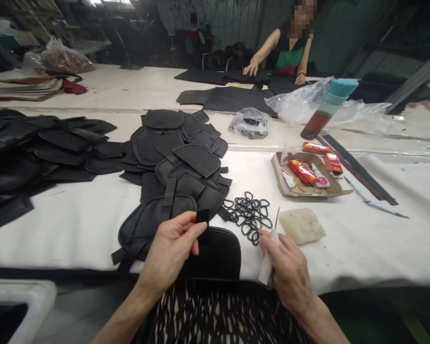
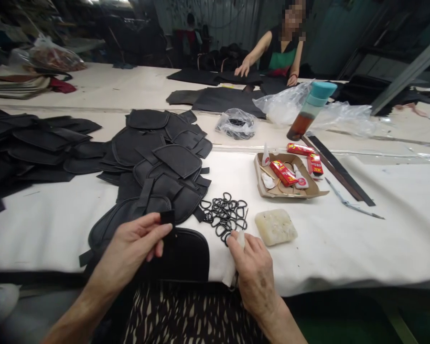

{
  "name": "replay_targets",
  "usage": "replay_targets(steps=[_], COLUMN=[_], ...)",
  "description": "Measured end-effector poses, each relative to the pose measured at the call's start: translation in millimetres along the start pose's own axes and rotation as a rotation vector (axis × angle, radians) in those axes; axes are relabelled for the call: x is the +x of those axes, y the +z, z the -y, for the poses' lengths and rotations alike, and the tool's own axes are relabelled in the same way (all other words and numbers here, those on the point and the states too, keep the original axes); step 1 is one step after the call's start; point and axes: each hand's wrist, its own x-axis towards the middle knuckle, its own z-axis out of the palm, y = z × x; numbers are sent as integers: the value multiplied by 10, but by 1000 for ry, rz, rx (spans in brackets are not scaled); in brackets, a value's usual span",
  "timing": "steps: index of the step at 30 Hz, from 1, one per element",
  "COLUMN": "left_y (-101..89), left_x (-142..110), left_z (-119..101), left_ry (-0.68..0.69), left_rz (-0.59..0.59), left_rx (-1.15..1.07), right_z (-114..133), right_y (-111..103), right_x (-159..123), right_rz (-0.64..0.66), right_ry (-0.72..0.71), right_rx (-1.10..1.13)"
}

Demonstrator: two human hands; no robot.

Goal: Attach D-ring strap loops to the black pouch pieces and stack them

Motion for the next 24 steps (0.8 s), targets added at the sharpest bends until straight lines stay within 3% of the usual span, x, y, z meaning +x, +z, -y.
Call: replay_targets(steps=[3, 6, 13, 18, 22, 24], left_y=[221, 318, 346, 346, 333, 330], left_x=[-6, 27, 35, 33, 52, 59], left_z=[86, 156, 184, 225, 256, 258], left_ry=[-76, -118, -128, -107, -119, -131], left_rz=[122, 185, 217, 202, 239, 251], left_rx=[6, 14, -14, -1, -67, -136], right_z=[-8, -41, -156, -83, 27, 72], right_y=[21, 41, 38, -24, -28, 7], right_x=[42, 38, 48, 88, 156, 229], right_rz=[39, 59, 125, 167, 85, 3], right_ry=[-51, -22, 116, 219, 434, 458], right_rx=[-11, 22, 138, 264, 432, 461])
